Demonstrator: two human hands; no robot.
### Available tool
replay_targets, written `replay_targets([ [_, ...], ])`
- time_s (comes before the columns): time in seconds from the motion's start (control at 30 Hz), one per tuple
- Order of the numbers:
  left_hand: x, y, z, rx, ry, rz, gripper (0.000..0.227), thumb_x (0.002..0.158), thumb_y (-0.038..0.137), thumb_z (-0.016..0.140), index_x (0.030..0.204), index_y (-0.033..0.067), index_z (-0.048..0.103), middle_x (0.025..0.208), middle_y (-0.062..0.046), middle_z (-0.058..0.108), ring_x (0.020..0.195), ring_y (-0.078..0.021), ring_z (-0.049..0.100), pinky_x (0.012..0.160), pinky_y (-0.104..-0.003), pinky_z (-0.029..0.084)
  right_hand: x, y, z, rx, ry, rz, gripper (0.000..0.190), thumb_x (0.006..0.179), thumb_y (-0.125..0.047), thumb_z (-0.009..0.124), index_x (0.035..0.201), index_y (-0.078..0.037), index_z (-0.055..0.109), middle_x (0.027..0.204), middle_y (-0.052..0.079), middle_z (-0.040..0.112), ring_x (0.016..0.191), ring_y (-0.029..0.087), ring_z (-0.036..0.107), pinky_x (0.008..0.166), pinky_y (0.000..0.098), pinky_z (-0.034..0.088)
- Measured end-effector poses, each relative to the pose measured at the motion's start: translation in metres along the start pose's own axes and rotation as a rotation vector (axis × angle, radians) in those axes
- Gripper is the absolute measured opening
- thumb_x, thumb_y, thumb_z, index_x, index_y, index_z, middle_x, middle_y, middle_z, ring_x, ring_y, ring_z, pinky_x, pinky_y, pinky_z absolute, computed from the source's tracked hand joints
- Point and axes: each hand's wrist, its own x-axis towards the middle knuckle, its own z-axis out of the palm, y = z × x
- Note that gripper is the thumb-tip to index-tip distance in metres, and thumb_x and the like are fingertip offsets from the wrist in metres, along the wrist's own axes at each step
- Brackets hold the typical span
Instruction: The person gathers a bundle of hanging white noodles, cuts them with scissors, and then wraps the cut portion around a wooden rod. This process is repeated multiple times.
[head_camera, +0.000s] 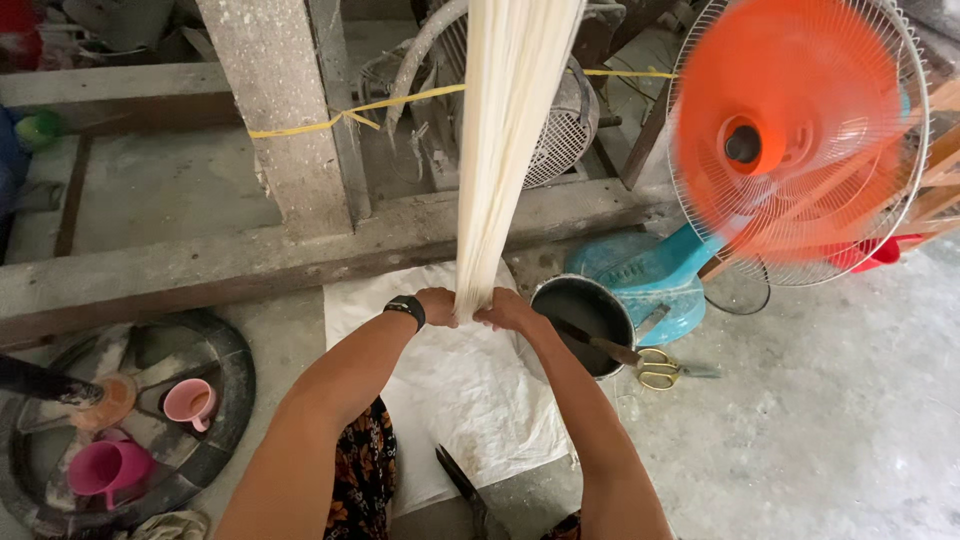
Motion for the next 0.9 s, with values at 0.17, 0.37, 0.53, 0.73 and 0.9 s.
replay_targets([
  [0.17,-0.004,0.003,-0.002,-0.001,-0.021,-0.002,0.044,0.091,0.033,0.070,0.121,0.0004,0.069,0.121,-0.023,0.072,0.119,-0.0450,0.065,0.102,-0.059,0.051,0.005,0.006,0.002,-0.024,0.009,0.000,0.039,0.078,-0.036,0.077,0.093,0.000,0.075,0.070,0.008,0.076,0.063,0.024,0.075,0.072,0.0378,0.058],
  [0.37,-0.002,0.007,0.000,-0.015,-0.037,-0.030,0.047,0.090,0.037,0.070,0.122,0.0025,0.069,0.123,-0.022,0.072,0.120,-0.0432,0.065,0.103,-0.058,0.051,0.021,0.027,0.007,-0.022,-0.008,-0.021,0.044,0.079,-0.037,0.077,0.107,-0.004,0.075,0.075,0.008,0.077,0.061,0.019,0.075,0.076,0.0338,0.060],
  [0.53,0.007,-0.002,0.007,0.031,-0.043,-0.039,0.053,0.091,0.043,0.070,0.126,0.0036,0.068,0.124,-0.020,0.072,0.119,-0.0408,0.066,0.101,-0.054,0.052,0.003,0.001,0.002,-0.059,-0.013,0.037,0.031,0.077,-0.036,0.080,0.087,-0.007,0.076,0.070,0.006,0.075,0.061,0.018,0.074,0.071,0.0331,0.059],
  [0.73,-0.006,0.005,-0.004,-0.018,-0.089,-0.016,0.061,0.088,0.047,0.073,0.133,0.0070,0.065,0.127,-0.019,0.070,0.121,-0.0415,0.065,0.100,-0.055,0.053,-0.005,-0.006,0.001,-0.128,-0.001,0.056,0.032,0.077,-0.044,0.076,0.068,-0.013,0.075,0.063,0.008,0.073,0.069,0.029,0.074,0.075,0.0398,0.055],
  [0.9,-0.004,-0.005,-0.004,-0.179,-0.126,-0.028,0.088,0.081,0.065,0.069,0.143,0.0035,0.058,0.139,-0.024,0.063,0.130,-0.0446,0.058,0.107,-0.055,0.049,0.016,0.016,0.012,-0.074,-0.013,0.034,0.045,0.076,-0.045,0.078,0.087,-0.003,0.069,0.069,0.010,0.075,0.069,0.027,0.075,0.075,0.0389,0.056],
])
